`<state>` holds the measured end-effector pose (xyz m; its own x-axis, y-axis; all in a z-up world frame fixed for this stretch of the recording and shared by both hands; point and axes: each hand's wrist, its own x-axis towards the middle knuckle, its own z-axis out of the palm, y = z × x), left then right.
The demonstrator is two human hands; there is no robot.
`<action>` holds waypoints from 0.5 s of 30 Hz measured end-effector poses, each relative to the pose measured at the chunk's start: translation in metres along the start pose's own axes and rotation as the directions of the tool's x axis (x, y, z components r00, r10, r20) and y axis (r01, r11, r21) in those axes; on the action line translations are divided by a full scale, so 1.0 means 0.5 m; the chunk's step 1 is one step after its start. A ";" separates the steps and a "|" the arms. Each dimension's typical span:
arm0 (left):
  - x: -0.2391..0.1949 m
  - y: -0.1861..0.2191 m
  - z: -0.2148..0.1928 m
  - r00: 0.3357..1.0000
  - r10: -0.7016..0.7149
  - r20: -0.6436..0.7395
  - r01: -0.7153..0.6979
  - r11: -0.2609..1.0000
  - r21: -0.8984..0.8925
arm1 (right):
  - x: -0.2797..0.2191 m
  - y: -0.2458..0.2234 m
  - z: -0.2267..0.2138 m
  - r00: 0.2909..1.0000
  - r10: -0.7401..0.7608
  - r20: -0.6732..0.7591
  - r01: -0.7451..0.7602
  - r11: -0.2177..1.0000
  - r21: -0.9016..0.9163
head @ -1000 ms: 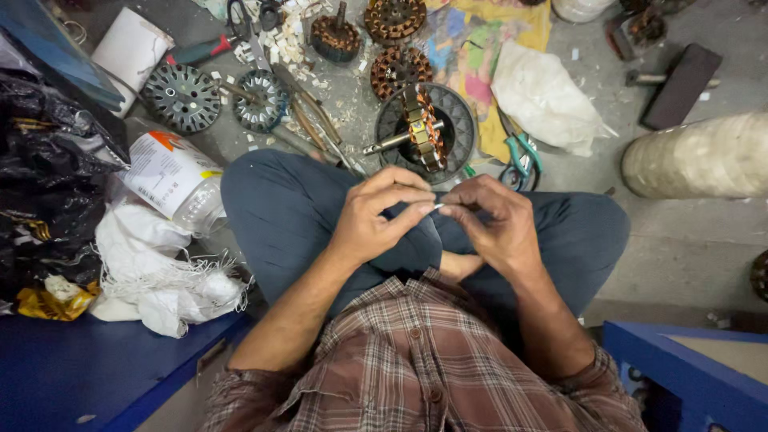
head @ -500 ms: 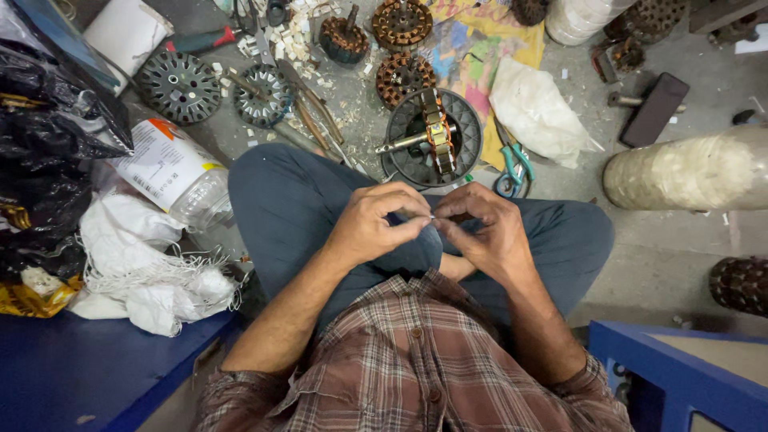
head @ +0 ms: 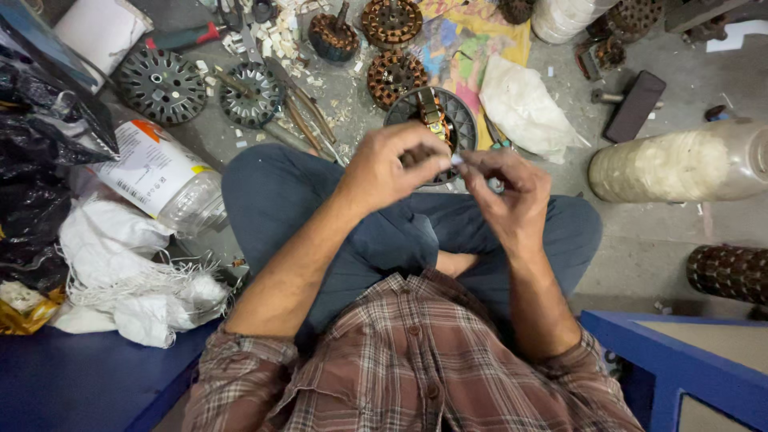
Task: The person repairs fan motors by prying off components with a screwdriver, cutting wires with pliers, and cleaning parts with a cloth.
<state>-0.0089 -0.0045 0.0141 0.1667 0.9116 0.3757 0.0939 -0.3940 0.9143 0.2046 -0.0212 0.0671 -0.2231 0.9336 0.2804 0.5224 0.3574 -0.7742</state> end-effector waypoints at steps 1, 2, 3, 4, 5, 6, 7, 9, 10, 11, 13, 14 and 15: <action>0.007 -0.010 -0.001 0.998 -0.012 -0.056 0.013 1.000 0.009 | 0.009 0.003 0.005 1.000 -0.016 -0.019 0.016 1.000 0.000; 0.010 -0.018 -0.001 0.993 -0.025 -0.112 0.027 0.999 0.018 | 0.018 0.007 0.011 0.999 -0.032 -0.038 0.032 0.999 0.000; 0.008 -0.026 0.000 0.989 -0.007 -0.146 0.015 0.999 0.050 | 0.022 0.010 0.016 0.997 -0.045 -0.055 0.045 0.999 -0.002; 0.005 -0.033 0.001 0.984 0.011 -0.179 0.004 0.997 0.082 | 0.024 0.013 0.021 0.997 -0.043 -0.071 0.044 0.999 0.010; 0.001 -0.040 0.002 0.977 0.031 -0.213 -0.006 0.993 0.117 | 0.025 0.016 0.027 0.995 -0.044 -0.085 0.047 0.999 0.025; -0.001 -0.046 0.005 0.980 0.058 -0.191 -0.030 0.989 0.147 | 0.025 0.019 0.031 0.994 -0.045 -0.099 0.049 0.998 0.039; -0.006 -0.051 0.005 0.982 0.081 -0.169 -0.051 0.982 0.179 | 0.025 0.020 0.036 0.990 -0.086 -0.111 0.087 0.996 0.010; -0.012 -0.058 0.004 0.987 0.096 -0.125 -0.073 0.982 0.176 | 0.023 0.022 0.044 0.977 -0.167 -0.132 0.162 0.986 -0.048; -0.014 -0.060 0.004 0.991 0.089 -0.103 -0.074 0.987 0.141 | 0.022 0.022 0.048 0.975 -0.175 -0.140 0.168 0.984 -0.063; -0.014 -0.062 0.005 0.993 0.085 -0.081 -0.076 0.992 0.104 | 0.021 0.023 0.051 0.972 -0.184 -0.149 0.174 0.982 -0.080; -0.014 -0.064 0.006 0.996 0.058 -0.073 -0.050 0.993 0.105 | 0.019 0.023 0.056 0.965 -0.204 -0.164 0.185 0.975 -0.127; -0.013 -0.064 0.008 0.997 0.044 -0.067 -0.037 0.994 0.105 | 0.019 0.023 0.058 0.962 -0.215 -0.169 0.190 0.969 -0.157; -0.013 -0.064 0.008 0.997 0.036 -0.069 -0.029 0.994 0.101 | 0.019 0.024 0.061 0.958 -0.228 -0.174 0.195 0.963 -0.186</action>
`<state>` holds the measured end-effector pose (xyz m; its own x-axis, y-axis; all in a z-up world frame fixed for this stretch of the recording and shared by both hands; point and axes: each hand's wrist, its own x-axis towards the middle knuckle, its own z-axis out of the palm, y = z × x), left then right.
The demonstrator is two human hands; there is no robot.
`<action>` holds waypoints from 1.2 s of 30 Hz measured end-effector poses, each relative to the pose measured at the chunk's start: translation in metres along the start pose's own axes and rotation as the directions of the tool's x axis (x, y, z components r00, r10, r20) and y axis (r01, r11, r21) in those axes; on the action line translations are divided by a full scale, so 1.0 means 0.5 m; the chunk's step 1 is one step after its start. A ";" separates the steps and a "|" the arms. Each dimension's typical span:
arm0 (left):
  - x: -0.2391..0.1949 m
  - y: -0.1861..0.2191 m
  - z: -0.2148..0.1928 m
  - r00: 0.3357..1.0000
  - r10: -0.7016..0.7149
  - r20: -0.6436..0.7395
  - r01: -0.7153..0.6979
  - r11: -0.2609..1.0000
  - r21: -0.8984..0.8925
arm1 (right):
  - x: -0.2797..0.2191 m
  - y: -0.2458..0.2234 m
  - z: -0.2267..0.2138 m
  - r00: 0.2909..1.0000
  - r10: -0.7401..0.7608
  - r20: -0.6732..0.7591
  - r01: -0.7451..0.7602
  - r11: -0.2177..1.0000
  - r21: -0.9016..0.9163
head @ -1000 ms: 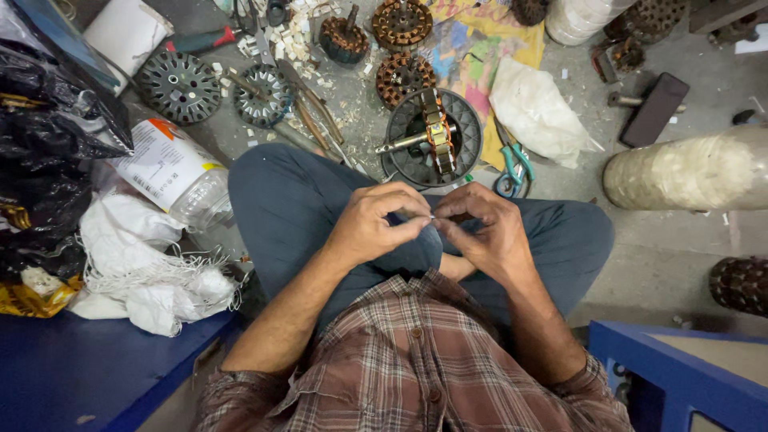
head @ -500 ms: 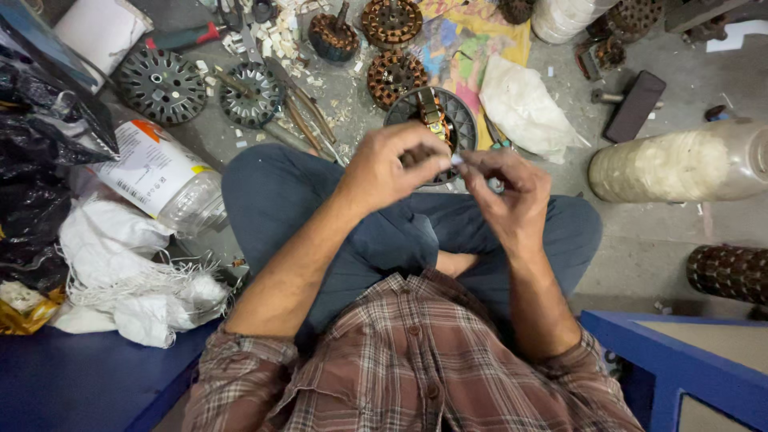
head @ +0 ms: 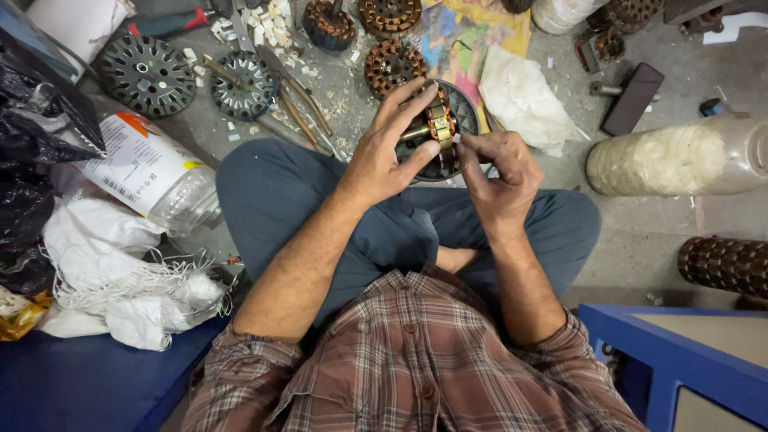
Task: The person repairs fan motors by prying off components with a screwdriver, cutting wires with pliers, and cleaning parts with a cloth.
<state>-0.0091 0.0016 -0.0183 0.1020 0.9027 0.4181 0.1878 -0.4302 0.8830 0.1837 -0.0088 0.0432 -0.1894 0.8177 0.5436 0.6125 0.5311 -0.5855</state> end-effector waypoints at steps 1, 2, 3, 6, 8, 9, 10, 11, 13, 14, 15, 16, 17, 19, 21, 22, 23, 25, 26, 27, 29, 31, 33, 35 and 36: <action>-0.001 0.001 0.001 1.000 -0.008 -0.001 0.008 1.000 -0.003 | 0.000 0.000 0.003 0.999 -0.038 -0.014 0.038 0.999 -0.009; 0.000 0.002 0.001 1.000 -0.016 -0.002 0.016 1.000 -0.006 | 0.001 0.001 0.006 0.997 -0.077 -0.028 0.076 0.997 -0.018; 0.000 0.002 0.001 1.000 -0.018 -0.003 0.018 1.000 -0.001 | 0.002 0.002 0.009 0.992 -0.116 -0.041 0.115 0.993 -0.027; -0.001 0.001 0.002 1.000 -0.018 -0.007 0.018 1.000 0.006 | -0.001 0.004 0.013 0.988 -0.152 -0.041 0.150 0.987 -0.048; 0.000 -0.001 0.002 1.000 -0.002 -0.009 0.002 1.000 0.002 | -0.004 0.005 0.013 0.987 -0.156 -0.035 0.153 0.985 -0.082; 0.001 -0.002 0.002 1.000 -0.002 -0.011 0.002 1.000 0.002 | -0.004 0.006 0.012 0.987 -0.159 -0.034 0.155 0.983 -0.099; 0.001 -0.002 0.002 1.000 -0.003 -0.012 0.003 1.000 0.003 | -0.004 0.006 0.011 0.983 -0.181 -0.029 0.176 0.977 -0.121; 0.002 -0.002 0.002 1.000 -0.003 -0.014 0.003 1.000 0.004 | -0.002 0.007 0.009 0.979 -0.203 -0.024 0.198 0.970 -0.142; 0.002 -0.002 0.002 1.000 -0.012 -0.006 0.012 1.000 0.014 | 0.003 0.007 0.004 0.973 -0.229 0.014 0.228 0.957 -0.180; 0.002 -0.002 0.001 1.000 -0.018 -0.003 0.018 1.000 0.019 | 0.008 0.007 -0.001 0.971 -0.233 0.046 0.238 0.951 -0.197; 0.002 -0.002 0.000 1.000 -0.016 -0.006 0.016 1.000 0.018 | 0.013 0.005 -0.005 0.969 -0.236 0.078 0.248 0.945 -0.214; 0.002 -0.002 0.000 1.000 -0.015 -0.009 0.015 1.000 0.018 | 0.019 0.004 -0.009 0.969 -0.225 0.102 0.241 0.952 -0.189; 0.002 -0.002 0.000 1.000 -0.014 -0.012 0.014 1.000 0.017 | 0.025 0.001 -0.014 0.969 -0.214 0.125 0.233 0.959 -0.163; 0.001 -0.003 0.000 0.999 -0.033 -0.004 0.033 0.999 0.013 | 0.034 -0.008 -0.022 0.976 -0.139 0.168 0.160 0.980 -0.122; 0.002 -0.003 0.000 0.999 -0.042 -0.002 0.042 0.999 0.011 | 0.044 -0.020 -0.028 0.978 -0.019 0.206 0.038 0.995 -0.092; 0.002 -0.003 0.000 0.999 -0.042 -0.003 0.042 0.999 0.014 | 0.051 -0.025 -0.031 0.973 0.008 0.229 0.015 0.995 -0.098; 0.002 -0.003 0.000 0.999 -0.041 -0.004 0.042 0.999 0.016 | 0.058 -0.030 -0.033 0.967 0.034 0.252 -0.007 0.995 -0.104; 0.001 -0.003 -0.001 0.999 -0.049 -0.002 0.049 0.999 0.003 | 0.072 -0.036 -0.035 0.952 0.076 0.297 -0.039 0.991 -0.129; 0.000 -0.003 -0.001 0.999 -0.053 -0.002 0.053 0.999 -0.002 | 0.081 -0.036 -0.037 0.943 0.093 0.319 -0.048 0.988 -0.147; 0.000 -0.004 -0.001 0.999 -0.048 -0.001 0.048 0.999 -0.002 | 0.089 -0.034 -0.039 0.934 0.110 0.340 -0.056 0.985 -0.164; -0.001 -0.006 -0.001 0.999 -0.039 0.001 0.039 0.999 -0.001 | 0.107 -0.025 -0.045 0.899 0.132 0.418 -0.084 0.988 -0.130; -0.001 -0.009 0.001 0.999 -0.039 -0.002 0.039 0.999 -0.006 | 0.123 -0.010 -0.050 0.855 0.162 0.493 -0.151 0.987 -0.063; 0.002 -0.012 0.002 1.000 -0.031 -0.008 0.031 1.000 -0.004 | 0.136 0.009 -0.050 0.801 0.187 0.569 -0.253 0.967 0.037; -0.002 -0.011 0.005 1.000 -0.026 -0.011 0.026 1.000 -0.002 | 0.140 0.029 -0.046 0.743 0.256 0.619 -0.364 0.930 0.052; -0.002 -0.011 0.005 1.000 -0.021 -0.017 0.021 1.000 -0.002 | 0.142 0.040 -0.044 0.714 0.284 0.641 -0.413 0.909 0.058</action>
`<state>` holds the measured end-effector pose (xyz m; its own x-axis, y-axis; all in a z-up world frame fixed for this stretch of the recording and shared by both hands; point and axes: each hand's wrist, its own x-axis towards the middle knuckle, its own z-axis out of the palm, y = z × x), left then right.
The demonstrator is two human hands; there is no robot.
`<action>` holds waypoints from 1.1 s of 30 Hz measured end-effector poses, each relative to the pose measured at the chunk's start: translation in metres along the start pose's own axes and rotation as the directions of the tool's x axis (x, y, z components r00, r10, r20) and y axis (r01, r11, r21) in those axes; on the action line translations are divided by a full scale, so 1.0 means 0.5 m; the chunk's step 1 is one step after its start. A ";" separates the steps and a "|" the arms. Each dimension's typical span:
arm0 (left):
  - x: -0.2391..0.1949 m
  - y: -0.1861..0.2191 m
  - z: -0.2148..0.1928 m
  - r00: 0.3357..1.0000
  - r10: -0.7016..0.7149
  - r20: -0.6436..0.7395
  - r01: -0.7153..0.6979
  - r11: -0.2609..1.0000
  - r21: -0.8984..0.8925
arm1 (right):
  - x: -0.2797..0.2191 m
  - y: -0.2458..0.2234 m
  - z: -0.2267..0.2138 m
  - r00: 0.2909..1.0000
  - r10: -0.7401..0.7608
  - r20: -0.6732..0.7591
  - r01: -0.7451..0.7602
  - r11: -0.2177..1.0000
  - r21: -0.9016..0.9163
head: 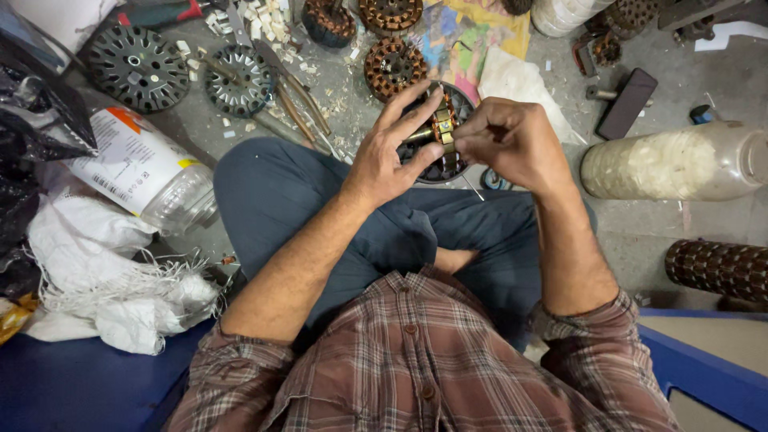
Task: The person repairs fan motors by prying off components with a screwdriver, cutting wires with pliers, and cleaning parts with a cloth.
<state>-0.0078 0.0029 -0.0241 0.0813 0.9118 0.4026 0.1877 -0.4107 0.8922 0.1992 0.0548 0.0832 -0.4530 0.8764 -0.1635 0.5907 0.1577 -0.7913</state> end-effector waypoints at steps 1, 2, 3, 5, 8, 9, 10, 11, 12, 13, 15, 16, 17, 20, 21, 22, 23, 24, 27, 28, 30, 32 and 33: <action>-0.001 0.001 0.000 1.000 0.004 -0.006 -0.004 1.000 0.000 | 0.004 0.008 -0.001 1.000 0.008 0.005 -0.008 0.999 0.042; 0.000 0.003 0.000 1.000 0.011 -0.011 -0.011 1.000 -0.001 | 0.007 0.016 -0.001 1.000 0.016 0.008 -0.017 0.996 0.085; -0.001 0.006 0.000 1.000 0.002 -0.013 -0.002 1.000 0.003 | 0.007 0.023 -0.001 1.000 0.024 0.011 -0.025 0.992 0.127; -0.002 0.010 0.000 1.000 -0.012 -0.021 0.012 1.000 0.014 | 0.005 0.033 -0.002 1.000 0.008 -0.021 -0.004 0.983 0.186; -0.005 0.008 0.003 0.999 -0.020 -0.025 0.020 1.000 -0.009 | 0.000 0.037 -0.001 0.997 -0.080 -0.023 0.083 0.964 0.253; -0.006 0.007 0.006 0.999 -0.025 -0.026 0.025 0.999 -0.027 | -0.002 0.036 -0.002 0.993 -0.119 -0.019 0.120 0.954 0.273; -0.003 0.005 0.007 0.999 -0.030 -0.030 0.029 0.999 -0.042 | 0.000 0.032 -0.002 0.988 -0.150 -0.016 0.151 0.968 0.199; 0.000 0.002 0.006 0.999 -0.034 -0.033 0.032 0.998 -0.057 | 0.003 0.028 -0.003 0.983 -0.181 -0.011 0.181 0.976 0.123; 0.000 0.000 0.005 0.999 -0.020 -0.033 0.019 0.999 -0.040 | 0.005 0.025 -0.002 0.978 -0.209 -0.003 0.209 0.977 0.049; 0.001 -0.003 0.004 0.999 -0.006 -0.034 0.005 1.000 -0.023 | 0.008 0.023 0.000 0.983 -0.185 0.003 0.185 0.983 0.001; -0.003 0.000 0.009 1.000 0.000 -0.027 -0.001 1.000 -0.028 | 0.005 0.023 -0.004 0.992 -0.126 0.003 0.126 0.986 -0.106; -0.002 0.002 0.007 1.000 -0.001 -0.028 0.000 0.999 -0.036 | 0.007 0.024 -0.008 0.991 -0.135 0.001 0.135 0.988 -0.076; 0.000 0.006 0.007 1.000 -0.003 -0.028 0.002 0.999 -0.044 | 0.008 0.027 -0.011 0.990 -0.144 -0.002 0.144 0.989 -0.045; -0.007 0.012 0.004 0.998 -0.002 -0.057 -0.001 0.998 -0.062 | 0.006 0.046 -0.009 0.998 -0.056 -0.009 0.056 0.970 0.238; -0.006 0.013 0.004 0.995 0.007 -0.099 -0.008 1.000 -0.010 | 0.005 0.054 -0.010 1.000 -0.010 -0.004 0.010 0.934 0.358; -0.008 0.014 0.006 0.990 0.012 -0.144 -0.006 0.999 0.043 | 0.002 0.061 -0.009 0.999 -0.036 -0.012 0.038 0.941 0.337; -0.011 0.016 0.007 0.982 0.019 -0.188 -0.001 0.996 0.095 | -0.001 0.067 -0.008 0.998 -0.062 -0.020 0.065 0.946 0.317; -0.010 0.017 0.004 0.976 0.035 -0.216 -0.009 0.993 0.121 | 0.003 0.070 -0.006 0.995 -0.097 -0.029 0.101 0.949 0.297; -0.007 0.022 0.002 0.974 -0.008 -0.228 0.028 0.996 0.088 | 0.010 0.072 -0.008 0.992 -0.127 -0.028 0.130 0.956 0.264; -0.007 0.022 0.004 0.980 -0.081 -0.180 0.083 0.997 0.002 | 0.010 0.073 -0.009 0.991 -0.129 -0.028 0.132 0.960 0.247; -0.005 0.020 0.011 0.981 -0.133 -0.140 0.114 0.984 -0.134 | 0.012 0.073 -0.011 0.991 -0.132 -0.026 0.134 0.968 0.214; -0.004 0.017 0.018 0.979 -0.102 -0.174 0.059 0.970 -0.236 | 0.014 0.072 -0.012 0.986 -0.162 -0.027 0.165 0.970 0.181; -0.006 0.016 0.020 0.979 -0.098 -0.177 0.055 0.971 -0.231 | 0.013 0.071 -0.010 0.984 -0.178 -0.026 0.180 0.970 0.166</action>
<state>0.0031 -0.0030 -0.0202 -0.1121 0.9325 0.3434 -0.0394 -0.3495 0.9361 0.2203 0.0685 0.0568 -0.5332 0.8460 -0.0045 0.3802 0.2350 -0.8945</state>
